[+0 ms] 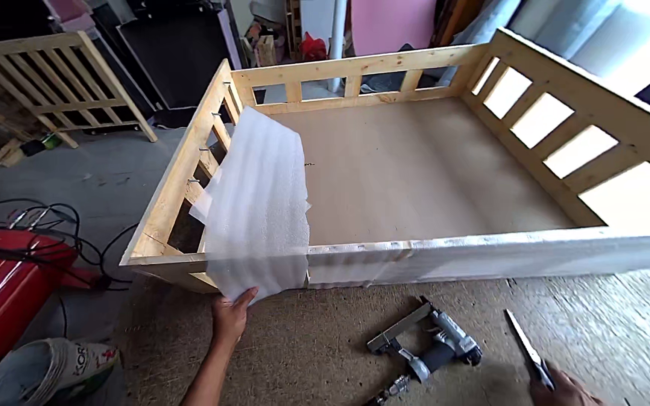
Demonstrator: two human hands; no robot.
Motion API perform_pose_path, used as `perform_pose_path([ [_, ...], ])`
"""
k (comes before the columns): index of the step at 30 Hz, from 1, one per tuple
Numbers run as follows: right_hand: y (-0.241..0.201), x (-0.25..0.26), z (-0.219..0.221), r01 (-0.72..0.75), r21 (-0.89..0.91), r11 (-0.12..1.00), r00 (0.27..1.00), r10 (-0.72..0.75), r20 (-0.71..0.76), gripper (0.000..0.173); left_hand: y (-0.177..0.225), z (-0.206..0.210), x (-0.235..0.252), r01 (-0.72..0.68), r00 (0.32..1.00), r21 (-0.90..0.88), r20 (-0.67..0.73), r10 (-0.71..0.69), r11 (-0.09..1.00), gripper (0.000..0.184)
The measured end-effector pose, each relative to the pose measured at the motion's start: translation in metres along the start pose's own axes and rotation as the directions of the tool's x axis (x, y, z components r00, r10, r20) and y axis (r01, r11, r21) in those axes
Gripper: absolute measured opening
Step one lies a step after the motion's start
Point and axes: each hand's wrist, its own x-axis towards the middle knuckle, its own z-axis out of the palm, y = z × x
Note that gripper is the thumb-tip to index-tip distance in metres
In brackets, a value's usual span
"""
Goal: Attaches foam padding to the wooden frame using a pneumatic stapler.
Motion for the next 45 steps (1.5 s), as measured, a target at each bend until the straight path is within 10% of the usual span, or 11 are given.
perform_pose_path([
  [4,-0.089,-0.061,0.054,-0.367,0.643,0.672,0.929,0.293,0.224,0.091,-0.034,0.006,0.010,-0.072,0.996,-0.017,0.057,0.073,0.997,0.037],
  [9,-0.162,-0.073,0.096,-0.419,0.591,0.689,0.882,0.464,0.084,0.091,-0.055,-0.003,0.017,-0.052,0.998,0.115,0.038,0.048,0.992,0.040],
  [12,-0.186,-0.098,0.092,-0.384,0.834,0.397,0.835,0.535,0.129,0.065,-0.053,-0.004,0.023,-0.082,0.996,0.168,0.058,0.073,0.982,0.038],
  [18,-0.231,-0.190,0.098,-0.281,0.911,-0.303,0.858,0.347,0.380,0.016,-0.061,0.002,0.019,-0.106,0.993,0.142,0.059,0.099,0.984,0.038],
  [23,-0.281,-0.252,0.139,-0.393,0.707,-0.588,0.839,0.085,0.538,0.034,-0.060,0.003,0.024,-0.072,0.995,0.103,0.083,0.063,0.992,0.043],
  [29,-0.352,-0.280,0.193,-0.490,0.484,-0.725,0.790,-0.135,0.598,0.029,-0.053,0.004,0.029,0.029,0.993,0.094,0.108,-0.039,0.995,0.037],
  [45,-0.407,-0.265,0.213,-0.491,0.431,-0.757,0.771,-0.147,0.620,0.037,-0.037,-0.014,0.059,0.070,0.948,0.171,0.295,-0.119,0.983,0.057],
])
